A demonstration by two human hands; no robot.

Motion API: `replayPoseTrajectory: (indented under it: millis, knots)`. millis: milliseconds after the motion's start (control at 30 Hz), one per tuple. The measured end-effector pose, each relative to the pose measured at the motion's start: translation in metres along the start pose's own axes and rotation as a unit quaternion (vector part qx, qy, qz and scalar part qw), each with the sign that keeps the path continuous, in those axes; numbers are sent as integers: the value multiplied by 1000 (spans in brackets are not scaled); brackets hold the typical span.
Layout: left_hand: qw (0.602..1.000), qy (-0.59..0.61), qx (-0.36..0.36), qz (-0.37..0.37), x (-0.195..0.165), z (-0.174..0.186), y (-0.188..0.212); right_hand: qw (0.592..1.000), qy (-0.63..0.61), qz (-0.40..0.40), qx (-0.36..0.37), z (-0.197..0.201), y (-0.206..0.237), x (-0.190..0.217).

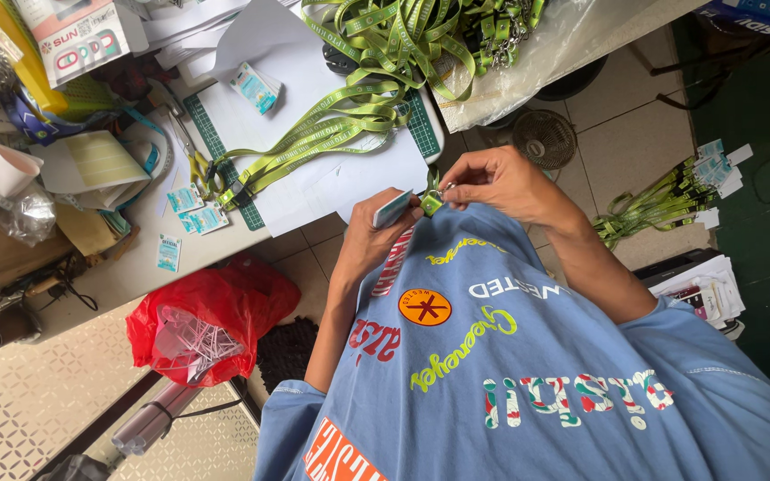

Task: The person sits at a workbench and attaches small card holders to green printed lanyard straps, threading each strap end through a holder clip. They gather finished lanyards into a bundle and set the bundle aside on the table.

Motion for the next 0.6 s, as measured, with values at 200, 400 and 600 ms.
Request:
replayPoseTrajectory:
  millis: [200,400,600]
  knots:
    - [991,121,-13,54,30,-11,2,977,24,207,46,-15,0,-4]
    - [845,527,-58,74,46,-12,-4,989,4,123,-84,-2,-18,-24]
    - [855,477,-151,136,51,-7,-9,990,1,89,-105,3,-35,-50]
Point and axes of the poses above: each hand's wrist, its own y-axis away from the middle knuckle, its own z-axis out of the back of the hand, x = y × z, the point moved 4 cm from there along -y, towards the middle knuckle, and after that the axes turned 6 degrees about -y, right-handed, at the moved point
